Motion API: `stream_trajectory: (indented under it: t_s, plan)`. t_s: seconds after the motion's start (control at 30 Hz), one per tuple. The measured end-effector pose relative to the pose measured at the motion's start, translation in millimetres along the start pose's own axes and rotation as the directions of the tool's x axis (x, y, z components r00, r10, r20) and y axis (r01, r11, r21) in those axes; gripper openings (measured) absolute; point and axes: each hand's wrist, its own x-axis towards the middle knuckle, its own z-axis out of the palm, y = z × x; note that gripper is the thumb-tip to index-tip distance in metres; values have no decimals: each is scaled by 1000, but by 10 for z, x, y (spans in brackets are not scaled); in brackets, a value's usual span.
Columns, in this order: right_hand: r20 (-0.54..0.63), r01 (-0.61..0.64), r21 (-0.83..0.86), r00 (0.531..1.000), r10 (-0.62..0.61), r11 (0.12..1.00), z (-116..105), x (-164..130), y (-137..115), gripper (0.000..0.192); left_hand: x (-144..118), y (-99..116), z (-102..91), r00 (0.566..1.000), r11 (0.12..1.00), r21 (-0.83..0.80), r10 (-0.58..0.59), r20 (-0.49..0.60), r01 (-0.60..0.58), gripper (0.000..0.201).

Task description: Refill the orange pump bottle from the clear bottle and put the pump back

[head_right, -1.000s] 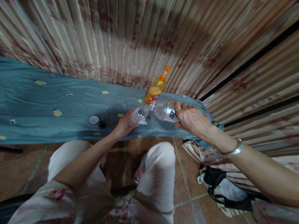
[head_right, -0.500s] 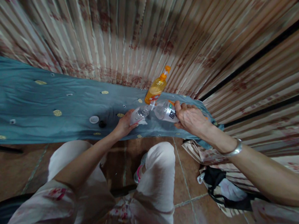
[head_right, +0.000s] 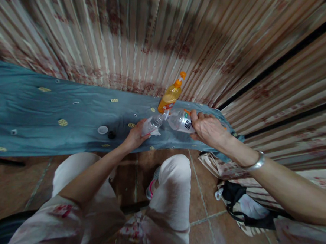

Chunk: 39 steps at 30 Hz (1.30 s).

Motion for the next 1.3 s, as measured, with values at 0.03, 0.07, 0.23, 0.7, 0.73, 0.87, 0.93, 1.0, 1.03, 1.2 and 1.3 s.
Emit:
stream_trajectory:
  t_s: [0.03, 0.07, 0.23, 0.7, 0.73, 0.87, 0.93, 1.0, 1.03, 1.2, 1.3]
  plan:
    - [-4, -1, 0, 1000, 1, 1000, 6, 0, 0, 62, 0, -5, 5, 1000, 1000, 1, -2, -2, 2, 66]
    - [-3, -1, 0, 1000, 1, 1000, 9, -1, -1, 62, 0, -12, 10, 1000, 1000, 1, -4, -6, 4, 66]
    - [-5, 8, -4, 1000, -8, 1000, 17, -3, 0, 61, -1, -46, 33, 1000, 1000, -5, 3, -24, -3, 67]
    - [20, -13, 16, 1000, 13, 1000, -12, 5, -12, 62, 9, -75, 58, 1000, 1000, 3, 15, -27, -15, 69]
    - [19, -14, 13, 1000, 14, 1000, -6, 6, -9, 62, 9, -74, 60, 999, 1000, 3, 14, -30, -14, 68]
    - [-1, 5, 2, 1000, -5, 1000, 22, 8, 6, 61, 6, -70, 59, 999, 1000, -4, 16, -37, -16, 67]
    - [-2, 6, 3, 1000, -6, 1000, 27, 4, 8, 61, 5, -72, 54, 999, 1000, -1, 13, -32, -13, 67]
    - [3, 0, 3, 1000, 0, 1000, 25, -1, 4, 61, 5, -74, 47, 1000, 1000, 1, 13, -28, -13, 67]
    - [5, -3, 1, 1000, 3, 1000, 23, -3, 1, 62, 5, -74, 45, 1000, 1000, 0, 15, -27, -15, 67]
    - [1, 2, 3, 1000, -2, 1000, 16, -1, -4, 61, 7, -60, 46, 999, 1000, 1, 15, -31, -15, 68]
    - [-6, 0, 4, 1000, 0, 1000, 13, 4, 1, 60, 6, -48, 50, 999, 1000, -6, 19, -37, -19, 68]
